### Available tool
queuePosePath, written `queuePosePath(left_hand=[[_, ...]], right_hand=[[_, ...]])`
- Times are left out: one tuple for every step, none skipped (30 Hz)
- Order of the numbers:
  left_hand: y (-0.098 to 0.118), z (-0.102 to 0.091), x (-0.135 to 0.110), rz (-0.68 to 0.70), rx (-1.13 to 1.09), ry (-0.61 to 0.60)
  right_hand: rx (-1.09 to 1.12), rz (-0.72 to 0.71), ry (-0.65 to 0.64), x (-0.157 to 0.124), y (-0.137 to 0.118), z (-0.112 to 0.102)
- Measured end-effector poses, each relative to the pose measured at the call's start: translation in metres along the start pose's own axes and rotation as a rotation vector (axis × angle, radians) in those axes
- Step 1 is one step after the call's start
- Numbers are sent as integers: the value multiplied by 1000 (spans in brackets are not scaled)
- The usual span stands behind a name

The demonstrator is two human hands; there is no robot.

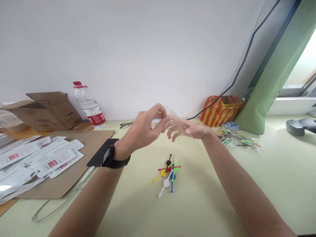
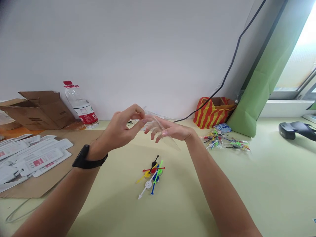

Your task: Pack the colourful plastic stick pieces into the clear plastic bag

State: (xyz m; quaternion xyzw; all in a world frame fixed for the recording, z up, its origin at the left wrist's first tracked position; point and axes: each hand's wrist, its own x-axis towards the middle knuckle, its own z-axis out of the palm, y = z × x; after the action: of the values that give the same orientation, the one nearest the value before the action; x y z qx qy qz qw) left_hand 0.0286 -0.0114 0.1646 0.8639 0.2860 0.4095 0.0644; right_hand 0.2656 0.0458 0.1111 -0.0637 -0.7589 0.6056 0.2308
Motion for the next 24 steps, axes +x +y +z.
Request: queuePosePath(left_hand=[[1, -1, 0, 2, -18, -8], [2, -2, 0, 11, -37, -14], [3, -4, 0, 23, -59, -24], [4, -6, 1, 38, -86, -49], [6, -8, 1, 51, -118, -89], [7, -11, 2, 60, -152, -141], [9, -13, 2, 64, -186, -199], [10, -16, 3, 67, -219, -257], [11, -18, 3, 68, -247, -314], [12, -20, 4, 68, -269, -374], [12, -22, 4, 68, -283, -433], [12, -23, 4, 71, -289, -490], [11, -24, 4, 80, -288, -544], [10, -24, 3, 90, -284, -590], [10, -24, 3, 97, -283, -629], [9, -23, 2, 103, -289, -661], [9, -23, 2, 109, -304, -691], [9, -22, 2, 115, -324, -722], [9, -21, 2, 121, -347, -751], [9, -20, 2, 126, -367, -783], [10, -19, 2, 129, -382, -816], [10, -18, 2, 128, -390, -849], [11, -17, 2, 120, -391, -878], [11, -16, 1, 113, -390, -898]], right_hand=[[-14, 2, -3, 0, 0, 0], [-30, 3, -5, 0, -1, 0], [-45, 6, -5, 0, -1, 0], [-58, 9, -6, 0, -1, -1], [-71, 12, -9, -1, 0, -1], [-81, 13, -18, -1, 1, -2], [-91, 16, -33, -1, 2, -2], [-96, 20, -53, -2, 4, -3], [-98, 18, -76, -2, 5, -4], [-98, 17, -97, -2, 6, -4], [-100, 17, -112, -2, 5, -3], [-104, 16, -119, -1, 4, -2], [-114, 18, -125, 0, 2, 0], [-129, 23, -131, 1, 0, 2], [-148, 35, -139, 3, -3, 5], [-166, 51, -148, 5, -6, 8], [-180, 68, -158, 8, -9, 12], [-187, 87, -168, 10, -12, 15], [-188, 105, -176, 12, -14, 19], [-184, 121, -183, 14, -16, 22], [-177, 131, -192, 16, -17, 25], [-172, 136, -202, 17, -19, 28], [-170, 140, -210, 19, -19, 30], [-169, 145, -216, 20, -20, 33]])
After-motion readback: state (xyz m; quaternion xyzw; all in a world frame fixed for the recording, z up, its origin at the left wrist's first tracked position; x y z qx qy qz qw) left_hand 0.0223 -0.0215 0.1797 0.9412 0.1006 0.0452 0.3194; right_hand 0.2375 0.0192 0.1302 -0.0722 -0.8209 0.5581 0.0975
